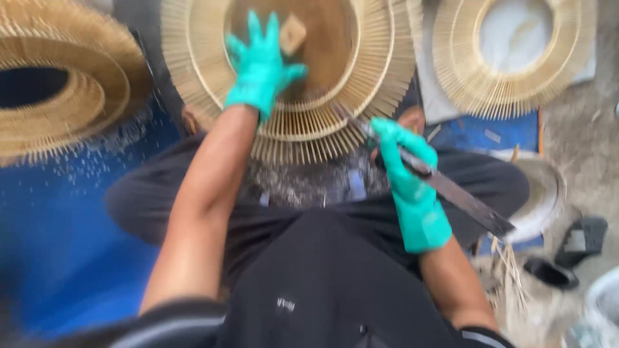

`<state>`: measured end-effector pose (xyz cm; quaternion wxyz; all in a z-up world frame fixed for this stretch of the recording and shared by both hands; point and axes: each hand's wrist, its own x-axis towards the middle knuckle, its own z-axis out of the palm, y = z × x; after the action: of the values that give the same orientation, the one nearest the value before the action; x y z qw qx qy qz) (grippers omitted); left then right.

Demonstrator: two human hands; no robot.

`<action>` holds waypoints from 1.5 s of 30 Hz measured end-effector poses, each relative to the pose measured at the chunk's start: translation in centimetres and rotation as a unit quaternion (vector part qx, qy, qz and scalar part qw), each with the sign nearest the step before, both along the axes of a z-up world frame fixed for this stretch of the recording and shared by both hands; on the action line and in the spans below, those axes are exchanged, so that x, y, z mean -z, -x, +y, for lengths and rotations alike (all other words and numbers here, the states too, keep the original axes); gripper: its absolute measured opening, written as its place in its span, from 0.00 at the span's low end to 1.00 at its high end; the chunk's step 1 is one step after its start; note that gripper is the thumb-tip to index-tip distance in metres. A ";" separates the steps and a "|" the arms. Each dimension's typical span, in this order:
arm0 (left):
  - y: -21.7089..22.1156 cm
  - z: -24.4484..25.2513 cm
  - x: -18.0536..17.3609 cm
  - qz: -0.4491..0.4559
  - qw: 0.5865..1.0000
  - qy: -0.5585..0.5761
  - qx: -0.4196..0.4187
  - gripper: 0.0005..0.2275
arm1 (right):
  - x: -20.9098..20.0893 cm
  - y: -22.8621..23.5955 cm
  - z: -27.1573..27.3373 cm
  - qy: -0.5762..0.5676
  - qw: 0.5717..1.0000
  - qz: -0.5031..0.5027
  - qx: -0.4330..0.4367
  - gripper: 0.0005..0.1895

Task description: The recorder uses a metal tool and hands to shape and refine a circular bamboo mirror frame on a workshop floor.

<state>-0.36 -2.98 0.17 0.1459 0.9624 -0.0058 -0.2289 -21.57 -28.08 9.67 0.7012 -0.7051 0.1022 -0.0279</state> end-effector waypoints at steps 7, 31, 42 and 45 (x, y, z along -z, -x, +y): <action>0.2 0.5 -0.9 -0.016 1.000 0.023 -0.010 0.56 | 0.5 0.2 -0.6 0.038 0.999 0.006 -0.004 0.09; 1.5 0.2 -0.6 -0.022 0.999 0.014 -0.023 0.59 | -0.5 -0.3 -0.3 -0.029 1.000 0.007 -0.007 0.09; -0.1 1.5 2.1 -0.061 0.998 0.013 0.009 0.59 | -0.7 -1.2 -0.8 0.164 0.986 -0.004 -0.031 0.08; 0.9 0.9 0.9 -0.034 0.999 0.019 -0.035 0.57 | -0.2 -0.9 -0.7 0.062 0.998 -0.004 -0.011 0.10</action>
<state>-1.29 -2.04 -0.71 0.1724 0.9662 0.0188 -0.1906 -20.63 -28.76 9.82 0.6564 -0.7485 0.0896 -0.0297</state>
